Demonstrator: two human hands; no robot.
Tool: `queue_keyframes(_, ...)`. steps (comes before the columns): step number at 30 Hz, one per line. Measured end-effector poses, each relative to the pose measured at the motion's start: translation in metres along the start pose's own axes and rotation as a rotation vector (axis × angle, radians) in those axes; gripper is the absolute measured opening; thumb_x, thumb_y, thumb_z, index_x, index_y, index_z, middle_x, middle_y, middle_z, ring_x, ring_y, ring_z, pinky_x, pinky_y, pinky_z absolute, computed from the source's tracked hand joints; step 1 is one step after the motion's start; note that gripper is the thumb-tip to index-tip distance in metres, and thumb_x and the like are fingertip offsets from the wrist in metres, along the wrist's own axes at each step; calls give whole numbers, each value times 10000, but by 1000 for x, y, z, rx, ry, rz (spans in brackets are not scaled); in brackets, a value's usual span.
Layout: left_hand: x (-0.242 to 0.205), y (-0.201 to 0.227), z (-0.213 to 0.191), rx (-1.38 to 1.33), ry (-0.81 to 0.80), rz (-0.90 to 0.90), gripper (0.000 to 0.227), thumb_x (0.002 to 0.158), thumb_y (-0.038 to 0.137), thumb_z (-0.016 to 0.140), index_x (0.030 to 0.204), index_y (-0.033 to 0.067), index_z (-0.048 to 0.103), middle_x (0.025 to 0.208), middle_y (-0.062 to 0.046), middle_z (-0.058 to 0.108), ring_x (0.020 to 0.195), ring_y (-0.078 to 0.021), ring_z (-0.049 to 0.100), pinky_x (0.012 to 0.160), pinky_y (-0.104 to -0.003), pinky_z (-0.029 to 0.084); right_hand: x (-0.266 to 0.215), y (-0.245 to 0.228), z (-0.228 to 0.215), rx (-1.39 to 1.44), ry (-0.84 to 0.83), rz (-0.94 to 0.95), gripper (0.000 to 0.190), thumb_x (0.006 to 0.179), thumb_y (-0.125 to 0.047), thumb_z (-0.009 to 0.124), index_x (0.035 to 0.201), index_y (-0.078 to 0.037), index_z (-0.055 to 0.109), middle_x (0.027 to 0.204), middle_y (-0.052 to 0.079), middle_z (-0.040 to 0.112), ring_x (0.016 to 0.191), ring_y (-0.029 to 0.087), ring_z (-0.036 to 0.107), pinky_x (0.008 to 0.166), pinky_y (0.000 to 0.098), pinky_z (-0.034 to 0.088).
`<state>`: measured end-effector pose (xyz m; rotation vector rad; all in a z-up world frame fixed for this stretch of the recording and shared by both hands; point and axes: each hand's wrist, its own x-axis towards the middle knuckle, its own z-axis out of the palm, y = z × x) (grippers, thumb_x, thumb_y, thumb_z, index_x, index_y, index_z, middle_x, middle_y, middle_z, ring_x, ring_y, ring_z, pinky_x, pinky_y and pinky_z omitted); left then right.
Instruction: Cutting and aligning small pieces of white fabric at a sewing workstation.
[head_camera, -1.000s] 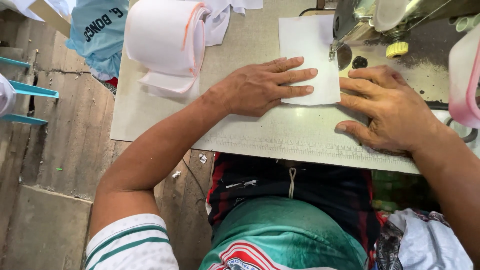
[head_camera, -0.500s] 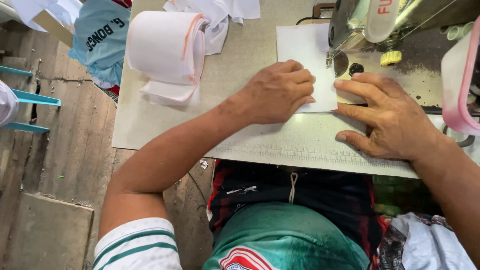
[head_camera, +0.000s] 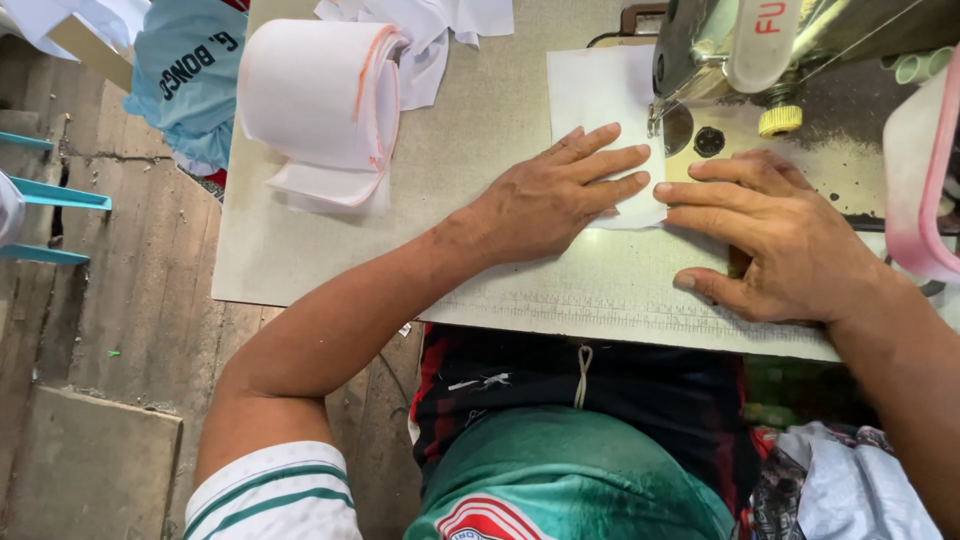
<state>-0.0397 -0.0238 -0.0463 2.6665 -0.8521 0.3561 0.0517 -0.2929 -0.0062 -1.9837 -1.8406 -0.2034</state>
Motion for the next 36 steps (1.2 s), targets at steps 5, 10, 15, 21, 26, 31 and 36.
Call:
queue_keyframes(5, -2, -3, 1, -7, 19, 16, 367, 1053, 105, 604, 1418, 109, 568, 1526, -111, 476, 1442, -417, 397, 1178, -582, 372, 1, -1, -5, 110, -121, 202, 729, 792, -405, 714, 1438, -100, 567, 1371, 165, 623, 1361, 315, 530, 1140, 471, 380)
queue_keyframes(10, -12, 3, -21, -19, -96, 47, 602, 1022, 443, 419, 1523, 111, 455, 1619, -100, 338, 1516, -400, 251, 1246, -563, 270, 0, 3, -2, 30, -55, 15, 532, 874, -389, 670, 1331, -119, 665, 1424, 54, 632, 1317, 330, 564, 1143, 488, 417)
queue_keyframes(15, -20, -1, -33, -39, -188, 107, 831, 993, 690, 159, 1608, 153, 315, 1678, -78, 249, 1566, -372, 158, 1293, -530, 206, 1, 2, -1, -6, -41, -7, 539, 851, -452, 693, 1290, -138, 699, 1386, 48, 658, 1300, 320, 584, 1126, 483, 445)
queue_keyframes(21, -23, 6, -32, 58, -171, 122, 883, 958, 748, 142, 1600, 173, 335, 1668, -50, 273, 1542, -418, 182, 1246, -581, 295, 0, 2, -1, -6, -40, 18, 594, 806, -472, 745, 1299, -146, 691, 1408, 23, 642, 1304, 305, 577, 1132, 474, 434)
queue_keyframes(26, -27, 6, -30, 81, -94, 134, 878, 938, 785, 212, 1577, 209, 392, 1648, -14, 336, 1526, -445, 278, 1203, -606, 383, 4, 1, -2, -17, -33, -7, 579, 814, -478, 729, 1282, -138, 691, 1378, 35, 657, 1296, 302, 583, 1138, 476, 432)
queue_keyframes(31, -23, -2, -33, 38, -97, 146, 862, 940, 779, 247, 1568, 209, 401, 1644, -17, 345, 1523, -453, 285, 1203, -612, 372, 6, 1, -2, -14, -44, 44, 574, 831, -465, 706, 1305, -143, 675, 1408, 27, 638, 1302, 293, 565, 1129, 493, 424)
queue_keyframes(36, -12, -22, -40, 3, -140, 156, 858, 939, 779, 255, 1577, 216, 369, 1645, -35, 356, 1508, -486, 291, 1179, -642, 371, 10, 8, 3, -37, -96, 116, 628, 843, -501, 663, 1356, -141, 646, 1441, 1, 617, 1351, 265, 497, 1109, 477, 427)
